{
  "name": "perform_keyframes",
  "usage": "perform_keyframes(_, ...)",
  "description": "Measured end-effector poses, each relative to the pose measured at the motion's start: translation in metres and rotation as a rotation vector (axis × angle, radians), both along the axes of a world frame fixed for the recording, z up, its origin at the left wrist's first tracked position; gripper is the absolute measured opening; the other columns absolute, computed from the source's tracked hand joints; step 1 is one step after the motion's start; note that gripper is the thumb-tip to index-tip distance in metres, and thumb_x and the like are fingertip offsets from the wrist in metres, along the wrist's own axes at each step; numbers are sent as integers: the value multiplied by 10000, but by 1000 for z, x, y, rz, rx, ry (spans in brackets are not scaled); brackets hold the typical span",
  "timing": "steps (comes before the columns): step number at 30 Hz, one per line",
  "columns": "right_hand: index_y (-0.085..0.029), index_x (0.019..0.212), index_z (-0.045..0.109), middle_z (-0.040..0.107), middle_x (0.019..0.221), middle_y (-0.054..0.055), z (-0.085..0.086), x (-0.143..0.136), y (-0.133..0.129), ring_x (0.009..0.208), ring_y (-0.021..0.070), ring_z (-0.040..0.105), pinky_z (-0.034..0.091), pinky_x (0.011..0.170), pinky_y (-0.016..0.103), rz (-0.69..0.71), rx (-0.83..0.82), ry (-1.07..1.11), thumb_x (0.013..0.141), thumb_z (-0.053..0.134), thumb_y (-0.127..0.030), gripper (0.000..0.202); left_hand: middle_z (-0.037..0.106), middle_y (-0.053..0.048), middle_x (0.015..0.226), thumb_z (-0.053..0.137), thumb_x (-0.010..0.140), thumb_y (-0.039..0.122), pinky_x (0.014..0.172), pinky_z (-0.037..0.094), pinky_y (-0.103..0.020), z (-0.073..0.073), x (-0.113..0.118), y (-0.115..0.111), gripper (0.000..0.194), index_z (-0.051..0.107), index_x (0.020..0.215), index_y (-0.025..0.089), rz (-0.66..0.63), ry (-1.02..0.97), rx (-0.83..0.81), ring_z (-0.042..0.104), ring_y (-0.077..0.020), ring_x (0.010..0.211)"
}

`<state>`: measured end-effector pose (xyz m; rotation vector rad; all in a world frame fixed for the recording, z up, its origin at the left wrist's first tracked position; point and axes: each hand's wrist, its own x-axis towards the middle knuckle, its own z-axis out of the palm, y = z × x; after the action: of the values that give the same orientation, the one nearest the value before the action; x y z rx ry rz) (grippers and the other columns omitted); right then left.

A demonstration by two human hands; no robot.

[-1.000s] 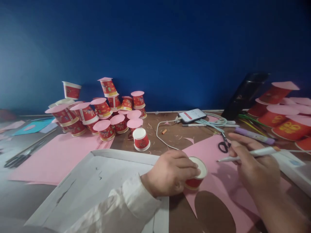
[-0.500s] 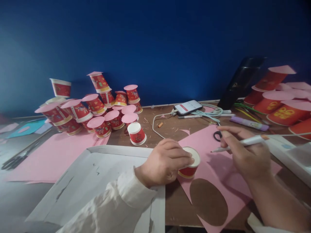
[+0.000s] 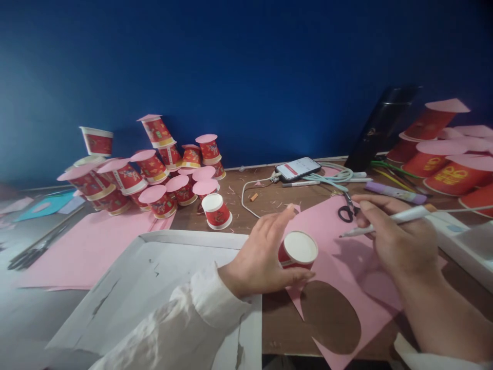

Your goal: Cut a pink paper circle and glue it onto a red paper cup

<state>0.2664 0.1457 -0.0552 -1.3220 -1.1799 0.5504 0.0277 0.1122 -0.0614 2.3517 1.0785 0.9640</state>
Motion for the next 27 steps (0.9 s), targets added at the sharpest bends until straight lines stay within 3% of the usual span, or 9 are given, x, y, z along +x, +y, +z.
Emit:
perform_keyframes(4,-197,933,744,593,593,-14,-1,1,2,583,117,574,465,505,199,-8,2,33,798,662,-334,209,569,-158,1345,770,751,410,1022,468,-493,-6,-2,4,984,202,1534,227,63,-165,-53,561,-309,1219)
perform_keyframes(7,-205,929,749,596,609,-16,0,1,1,577,108,572,455,489,185,-26,-15,49,784,673,-334,208,571,-149,1310,747,782,420,1030,461,-465,-5,-12,11,939,209,1525,220,284,-390,130,566,-282,1210)
perform_keyframes(11,-199,921,751,592,605,-12,2,0,1,580,108,572,463,502,189,-17,-18,49,781,671,-329,207,595,-141,1285,754,783,388,1066,414,-495,-2,-22,20,874,278,1494,209,516,-374,302,558,-282,1218)
perform_keyframes(16,-203,923,746,585,599,-13,2,0,0,577,106,556,447,489,182,-18,-26,36,790,658,-333,205,588,-151,1324,741,800,392,1087,390,-491,-8,-21,23,898,231,1519,223,484,-300,289,534,-288,1269)
perform_keyframes(23,-234,957,745,619,628,-11,-2,1,-3,549,110,550,425,448,192,45,-45,-37,812,658,-405,240,567,-137,1342,725,806,387,1085,407,-475,-12,-24,22,880,237,1521,232,461,-414,120,536,-274,1268)
perform_keyframes(27,-247,980,739,650,654,-11,-6,2,-6,557,124,578,473,507,230,61,-18,-145,833,652,-444,261,563,-141,1355,711,811,345,1097,394,-486,-9,-26,23,846,258,1515,224,531,-373,142,519,-281,1288)
